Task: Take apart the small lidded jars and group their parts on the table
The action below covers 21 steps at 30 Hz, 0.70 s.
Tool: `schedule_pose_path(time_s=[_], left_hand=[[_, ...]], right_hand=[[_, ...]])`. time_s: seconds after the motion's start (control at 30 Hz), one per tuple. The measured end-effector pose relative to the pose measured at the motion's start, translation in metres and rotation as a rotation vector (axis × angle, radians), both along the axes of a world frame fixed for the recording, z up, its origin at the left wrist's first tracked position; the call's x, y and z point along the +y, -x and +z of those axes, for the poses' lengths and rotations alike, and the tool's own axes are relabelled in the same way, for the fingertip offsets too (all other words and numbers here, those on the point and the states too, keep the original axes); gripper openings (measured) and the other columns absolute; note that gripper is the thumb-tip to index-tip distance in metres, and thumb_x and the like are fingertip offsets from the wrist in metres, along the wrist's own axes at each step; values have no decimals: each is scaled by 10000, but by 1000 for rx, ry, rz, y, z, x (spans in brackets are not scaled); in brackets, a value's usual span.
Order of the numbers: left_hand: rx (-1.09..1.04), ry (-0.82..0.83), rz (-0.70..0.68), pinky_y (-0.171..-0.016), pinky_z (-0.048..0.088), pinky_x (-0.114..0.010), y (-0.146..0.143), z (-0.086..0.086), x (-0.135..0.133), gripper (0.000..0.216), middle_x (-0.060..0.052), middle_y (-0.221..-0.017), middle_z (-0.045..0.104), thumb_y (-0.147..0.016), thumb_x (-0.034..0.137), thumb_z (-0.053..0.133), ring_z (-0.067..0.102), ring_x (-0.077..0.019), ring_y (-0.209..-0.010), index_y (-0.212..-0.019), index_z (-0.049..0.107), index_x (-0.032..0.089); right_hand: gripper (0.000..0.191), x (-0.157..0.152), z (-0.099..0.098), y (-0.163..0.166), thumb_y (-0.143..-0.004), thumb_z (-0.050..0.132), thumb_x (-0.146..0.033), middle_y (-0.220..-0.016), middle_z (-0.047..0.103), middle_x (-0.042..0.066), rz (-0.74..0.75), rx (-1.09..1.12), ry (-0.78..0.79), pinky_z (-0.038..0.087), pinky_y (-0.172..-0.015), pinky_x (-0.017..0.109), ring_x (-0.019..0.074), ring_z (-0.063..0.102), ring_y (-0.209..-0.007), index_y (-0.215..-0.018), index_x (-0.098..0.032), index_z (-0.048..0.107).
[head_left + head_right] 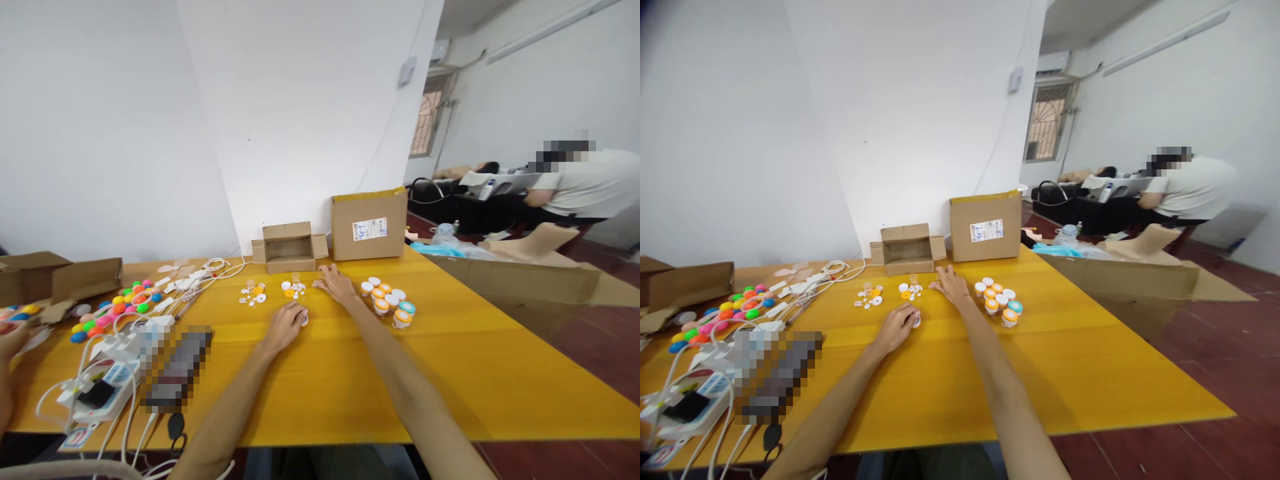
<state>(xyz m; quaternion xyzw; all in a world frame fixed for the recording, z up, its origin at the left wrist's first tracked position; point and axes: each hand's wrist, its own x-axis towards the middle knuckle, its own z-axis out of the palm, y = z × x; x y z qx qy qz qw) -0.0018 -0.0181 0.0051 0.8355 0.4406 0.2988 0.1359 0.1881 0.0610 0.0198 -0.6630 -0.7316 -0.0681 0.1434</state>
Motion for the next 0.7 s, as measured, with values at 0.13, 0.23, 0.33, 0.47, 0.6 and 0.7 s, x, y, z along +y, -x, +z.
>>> schedule_pose_path(time_s=[0.13, 0.23, 0.33, 0.47, 0.6, 0.7], left_hand=[[-1, 0, -23, -744, 441, -280, 1, 0, 1, 341, -38, -817, 639, -982, 333, 384, 576, -179, -748, -758, 609, 207], [2, 2, -32, -758, 448, -285, 1, 0, 2, 353, -38, -812, 638, -986, 349, 380, 574, -182, -753, -758, 613, 211], [-2, 3, -38, -761, 453, -287, 2, 1, 2, 361, -38, -804, 636, -987, 352, 378, 575, -184, -753, -753, 616, 215], [-5, -6, -42, -757, 456, -293, 1, 3, 1, 356, -41, -813, 640, -984, 344, 378, 583, -188, -759, -756, 619, 216], [-3, -10, -37, -754, 460, -293, 1, 4, -1, 330, -41, -816, 647, -976, 329, 395, 593, -190, -769, -771, 629, 218], [4, -9, -29, -756, 463, -295, 0, 4, -1, 315, -43, -829, 650, -971, 325, 404, 597, -193, -778, -787, 636, 219]], right_hand=[[477, 7, 2, 1, -908, 503, -593, -1211, 539, 121, 0, -43, -13, 503, -711, 288, 249, 649, -998, -1298, -320, 505], [477, 8, 2, 1, -927, 466, -589, -1234, 533, 127, -34, -33, -11, 501, -723, 292, 244, 643, -1003, -1318, -317, 496], [474, 7, 2, 0, -959, 405, -570, -1253, 527, 129, -51, 13, -17, 498, -751, 303, 240, 630, -1031, -1342, -300, 476], [477, -2, 1, -2, -977, 377, -549, -1266, 527, 128, -48, 78, -54, 491, -775, 310, 241, 613, -1064, -1374, -292, 437], [429, -19, -2, -7, -979, 415, -499, -1225, 561, 152, -55, 94, -56, 484, -802, 321, 249, 607, -1054, -1265, -196, 521], [370, -33, -7, -12, -976, 449, -453, -1203, 584, 161, -33, 66, -47, 473, -841, 333, 253, 596, -1055, -1174, -166, 572]])
